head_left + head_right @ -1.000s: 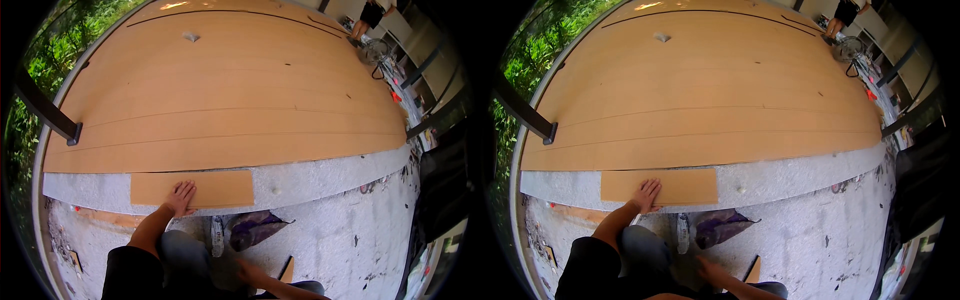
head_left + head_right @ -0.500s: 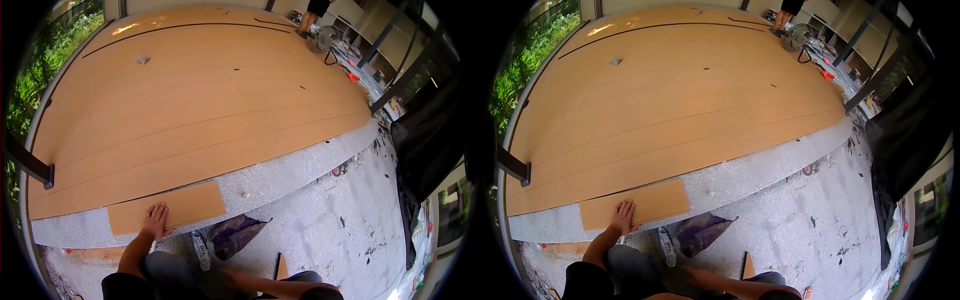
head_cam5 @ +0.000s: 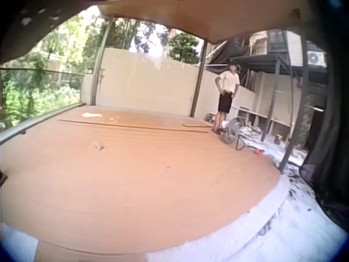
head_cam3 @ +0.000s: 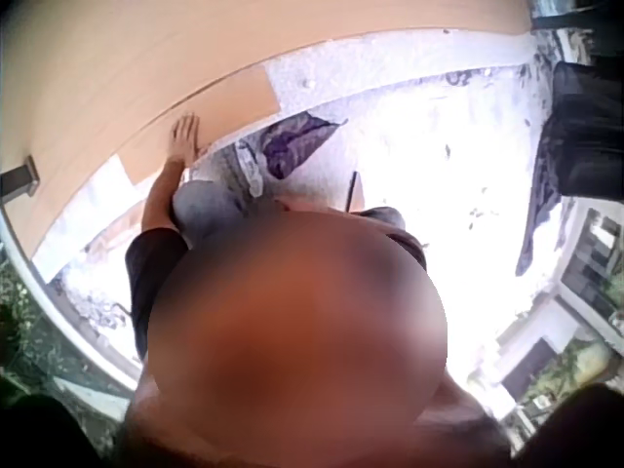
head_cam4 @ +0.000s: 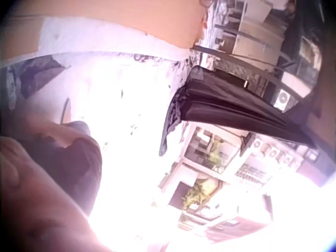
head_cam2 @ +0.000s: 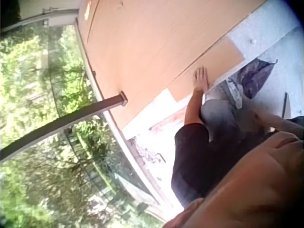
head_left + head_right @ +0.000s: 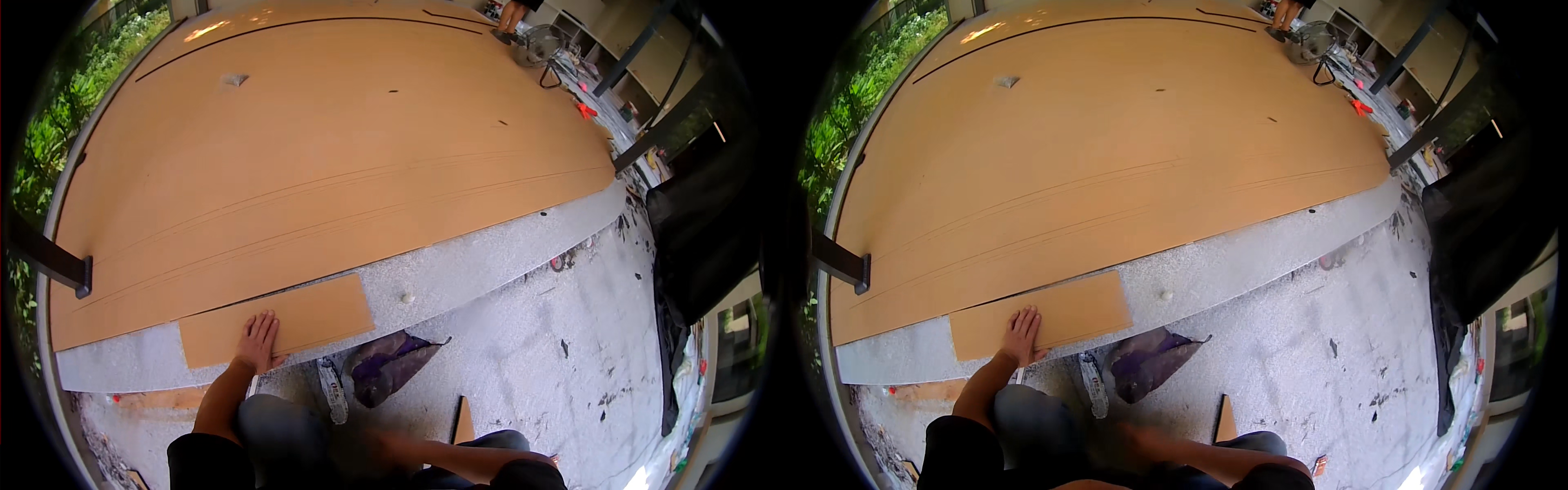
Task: The person marks a board against a patio edge, carries it across the workspace, and aligns and fits curved trim boards along the concrete edge by hand.
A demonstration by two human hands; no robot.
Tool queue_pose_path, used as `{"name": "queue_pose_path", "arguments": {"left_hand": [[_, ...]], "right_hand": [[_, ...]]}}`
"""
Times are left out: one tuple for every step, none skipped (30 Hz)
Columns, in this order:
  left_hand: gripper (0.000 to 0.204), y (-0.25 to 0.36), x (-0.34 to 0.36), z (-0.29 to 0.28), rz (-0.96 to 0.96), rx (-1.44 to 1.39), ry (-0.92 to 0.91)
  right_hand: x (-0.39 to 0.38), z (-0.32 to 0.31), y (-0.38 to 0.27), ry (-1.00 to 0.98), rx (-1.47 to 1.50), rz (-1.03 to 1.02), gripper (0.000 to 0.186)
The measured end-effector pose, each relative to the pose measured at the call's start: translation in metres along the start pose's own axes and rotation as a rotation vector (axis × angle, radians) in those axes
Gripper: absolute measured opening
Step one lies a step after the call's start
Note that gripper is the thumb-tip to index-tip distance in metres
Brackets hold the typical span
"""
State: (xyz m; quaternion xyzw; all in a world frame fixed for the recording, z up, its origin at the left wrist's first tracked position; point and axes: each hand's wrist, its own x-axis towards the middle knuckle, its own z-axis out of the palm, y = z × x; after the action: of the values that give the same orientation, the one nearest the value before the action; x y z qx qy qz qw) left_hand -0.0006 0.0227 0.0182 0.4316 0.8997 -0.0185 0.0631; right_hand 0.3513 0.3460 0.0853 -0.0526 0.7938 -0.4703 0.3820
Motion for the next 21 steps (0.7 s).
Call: {"name": "queue_pose_path", "arguments": {"left_hand": [[0.107, 0.001, -0.001, 0.0, -0.005, -0.055, -0.013], [0.108, 0.001, 0.0, 0.001, 0.002, -0.063, 0.003], [0.108, 0.001, 0.002, 0.003, 0.003, -0.073, 0.011], [0.108, -0.002, 0.001, 0.008, 0.023, -0.1, 0.084], [0.108, -0.001, 0.006, 0.003, 0.008, -0.079, 0.049], [0.108, -0.001, 0.01, 0.0, -0.008, -0.076, 0.025], [0.108, -0.001, 0.012, -0.002, -0.006, -0.072, 0.058], [0.108, -0.001, 0.016, -0.006, -0.006, -0.08, 0.059], [0.108, -0.002, 0.015, -0.008, -0.011, -0.085, 0.066], [0.108, -0.005, 0.016, -0.006, -0.01, -0.093, 0.079], [0.107, -0.005, 0.014, -0.003, -0.005, -0.104, 0.093], [0.107, 0.0, 0.011, -0.002, -0.019, -0.124, 0.06], [0.107, -0.002, 0.014, -0.002, -0.014, -0.11, 0.065], [0.106, -0.005, 0.015, -0.002, -0.008, -0.095, 0.073], [0.106, -0.003, 0.014, -0.003, -0.018, -0.11, 0.053], [0.106, -0.004, 0.014, -0.003, -0.012, -0.101, 0.06], [0.105, -0.005, 0.012, -0.003, -0.004, -0.092, 0.071], [0.105, -0.006, 0.01, 0.0, -0.007, -0.099, 0.065], [0.105, -0.007, 0.009, 0.003, -0.003, -0.112, 0.087], [0.104, -0.007, 0.007, 0.005, 0.003, -0.125, 0.111], [0.104, -0.006, 0.006, 0.005, 0.002, -0.131, 0.111]], "right_hand": [[-0.005, -0.011, -0.019, -0.045, -0.015, 0.093, 0.064], [-0.006, -0.038, -0.046, -0.1, -0.033, 0.182, 0.066], [-0.009, -0.038, -0.044, -0.044, -0.015, 0.106, 0.064], [-0.009, -0.04, -0.048, -0.044, -0.047, 0.118, 0.062], [-0.009, -0.044, -0.049, -0.046, -0.02, 0.125, 0.061], [-0.008, -0.041, -0.046, -0.043, -0.023, 0.15, 0.062], [-0.008, -0.047, -0.055, -0.04, -0.03, 0.161, 0.063], [-0.009, -0.039, -0.044, 0.021, -0.035, 0.103, 0.063], [-0.008, -0.049, -0.057, -0.032, -0.004, 0.136, 0.061], [-0.004, -0.052, -0.058, -0.068, 0.003, 0.151, 0.061], [-0.003, -0.052, -0.057, -0.1, 0.011, 0.173, 0.06], [-0.007, -0.05, -0.061, -0.136, 0.028, 0.184, 0.06], [-0.003, -0.053, -0.063, -0.149, 0.031, 0.211, 0.06], [0.001, -0.053, -0.063, -0.159, 0.031, 0.238, 0.059], [-0.001, -0.049, -0.063, -0.183, 0.039, 0.246, 0.059], [-0.001, -0.046, -0.062, -0.143, 0.037, 0.23, 0.058], [-0.001, -0.043, -0.062, -0.099, 0.033, 0.214, 0.058], [-0.002, -0.039, -0.059, -0.107, 0.034, 0.219, 0.058], [-0.002, -0.035, -0.055, -0.085, 0.011, 0.173, 0.057], [-0.003, -0.032, -0.052, -0.06, -0.013, 0.127, 0.056], [-0.003, -0.031, -0.055, -0.062, -0.013, 0.133, 0.056]]}}
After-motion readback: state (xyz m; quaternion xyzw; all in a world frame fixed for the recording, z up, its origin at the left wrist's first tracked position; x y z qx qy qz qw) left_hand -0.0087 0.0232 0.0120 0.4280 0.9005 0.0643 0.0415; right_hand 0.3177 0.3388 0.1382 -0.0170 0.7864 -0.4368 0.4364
